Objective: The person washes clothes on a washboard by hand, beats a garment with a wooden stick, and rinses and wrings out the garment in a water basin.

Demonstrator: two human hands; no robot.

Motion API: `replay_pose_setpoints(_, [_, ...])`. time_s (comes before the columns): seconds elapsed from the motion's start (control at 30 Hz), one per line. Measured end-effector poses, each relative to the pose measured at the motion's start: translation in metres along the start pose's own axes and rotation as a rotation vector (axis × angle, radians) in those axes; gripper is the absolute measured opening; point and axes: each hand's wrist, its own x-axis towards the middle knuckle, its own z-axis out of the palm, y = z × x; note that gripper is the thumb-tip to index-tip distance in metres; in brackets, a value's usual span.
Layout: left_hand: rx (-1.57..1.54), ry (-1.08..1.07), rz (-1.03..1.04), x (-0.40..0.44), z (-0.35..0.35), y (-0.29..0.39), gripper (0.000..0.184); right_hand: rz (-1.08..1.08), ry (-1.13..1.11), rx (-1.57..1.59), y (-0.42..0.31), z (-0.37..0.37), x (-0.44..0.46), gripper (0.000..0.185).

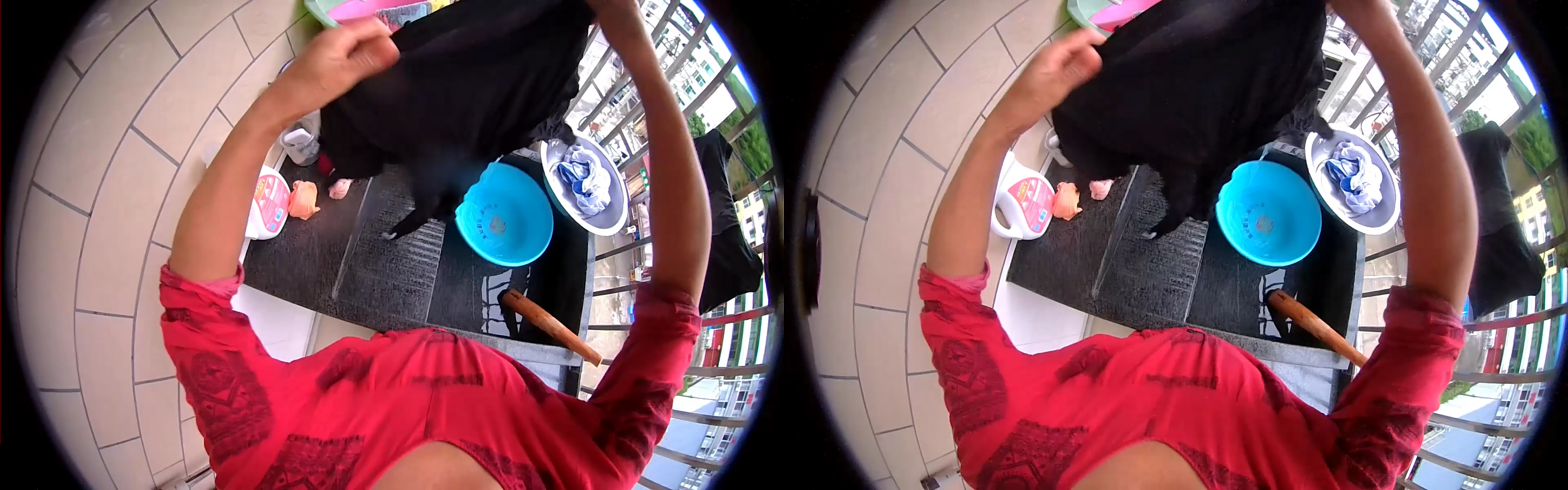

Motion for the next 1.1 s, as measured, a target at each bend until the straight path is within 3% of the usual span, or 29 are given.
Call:
replay_pose_setpoints(0.03, [0.389,0.021,0.168,-0.003,0.003,0.006,0.04,-0.075,0.02,0.185,0.02,0.008,0.011,0.014])
replay_pose_setpoints(0.07, [0.387,0.021,0.163,0.003,-0.004,0.006,0.04,-0.044,0.009,0.099,0.018,0.0,0.02,0.014])
replay_pose_setpoints(0.1, [0.462,0.017,0.09,0.016,-0.015,0.007,0.041,0.171,-0.051,0.442,0.011,-0.009,0.027,0.016])
replay_pose_setpoints(0.13, [0.534,0.008,0.015,0.025,-0.027,0.013,0.042,-0.024,0.074,0.263,0.028,-0.019,0.045,0.018])
replay_pose_setpoints(0.2, [0.195,0.415,-0.05,0.037,-0.033,0.083,0.015,-0.422,0.349,0.102,0.043,-0.058,0.078,0.019])
replay_pose_setpoints(0.27, [0.426,0.724,0.39,0.05,-0.053,0.067,0.015,-0.525,0.424,-0.041,0.071,-0.073,0.07,0.02])
replay_pose_setpoints(0.3, [0.425,0.718,0.393,0.056,-0.036,0.041,0.015,-0.534,0.354,-0.074,0.087,-0.064,0.056,0.021])
replay_pose_setpoints(0.37, [0.438,0.155,-0.055,0.044,0.034,-0.037,0.038,-0.496,-0.032,-0.044,0.145,-0.003,-0.001,0.024])
replay_pose_setpoints(0.4, [0.703,-0.09,0.158,0.029,0.054,-0.057,0.034,-0.522,-0.196,-0.061,0.158,0.027,-0.034,0.026])
replay_pose_setpoints(0.47, [0.398,-0.002,0.054,0.027,0.038,-0.078,0.027,-0.245,-0.86,-0.593,0.073,-0.006,-0.034,0.027])
replay_pose_setpoints(0.53, [0.296,0.278,-0.044,0.052,-0.003,-0.065,0.028,-0.284,-0.354,-0.299,0.136,-0.048,-0.002,0.025])
replay_pose_setpoints(0.57, [0.286,0.27,-0.046,0.061,-0.015,-0.049,0.028,-0.115,-0.262,-0.314,0.144,-0.068,0.017,0.025])
replay_pose_setpoints(0.63, [0.269,0.249,0.024,0.084,-0.046,-0.008,0.017,-0.615,0.196,-0.659,0.132,-0.084,0.043,0.017])
replay_pose_setpoints(0.67, [0.267,0.253,0.064,0.093,-0.06,0.009,0.014,-0.577,0.024,-1.267,0.114,-0.105,0.059,0.009])
replay_pose_setpoints(0.7, [0.148,0.303,0.104,0.095,-0.066,0.027,0.014,-0.581,0.03,-1.267,0.124,-0.108,0.061,0.009])
replay_pose_setpoints(0.73, [0.032,0.351,0.141,0.09,-0.064,0.041,0.015,-0.517,0.048,-0.842,0.137,-0.112,0.057,0.01])
replay_pose_setpoints(0.77, [0.283,0.63,0.392,0.08,-0.051,0.054,0.016,-0.442,0.061,-0.415,0.159,-0.114,0.049,0.016])
replay_pose_setpoints(0.8, [0.327,0.64,-0.118,0.085,-0.047,0.015,0.021,-0.354,0.069,0.011,0.179,-0.112,0.039,0.024])
replay_pose_setpoints(0.87, [0.414,-0.204,0.241,0.057,-0.013,0.003,0.026,-0.416,-0.366,-0.357,0.241,-0.055,0.003,0.024])
replay_pose_setpoints(0.93, [0.685,0.008,0.048,0.06,-0.04,-0.006,0.025,0.014,-0.457,-0.156,0.127,-0.088,-0.007,0.025])
replay_pose_setpoints(0.97, [0.474,0.163,-0.23,0.065,-0.058,0.007,0.024,-0.023,-0.316,-0.002,0.139,-0.093,-0.006,0.027])
replay_pose_setpoints(1.0, [0.289,0.188,-0.057,0.075,-0.079,-0.007,0.026,0.043,-0.225,-0.109,0.137,-0.095,-0.005,0.029])
replay_pose_setpoints(1.03, [0.242,0.198,0.001,0.078,-0.089,0.009,0.028,0.03,-0.264,0.062,0.144,-0.102,0.0,0.03])
replay_pose_setpoints(1.07, [0.366,0.326,0.266,0.086,-0.091,0.011,0.029,0.016,-0.3,0.234,0.152,-0.108,0.008,0.032])
replay_pose_setpoints(1.1, [0.207,0.282,0.065,0.09,-0.097,0.025,0.028,-0.228,-0.139,0.029,0.147,-0.107,0.013,0.034])
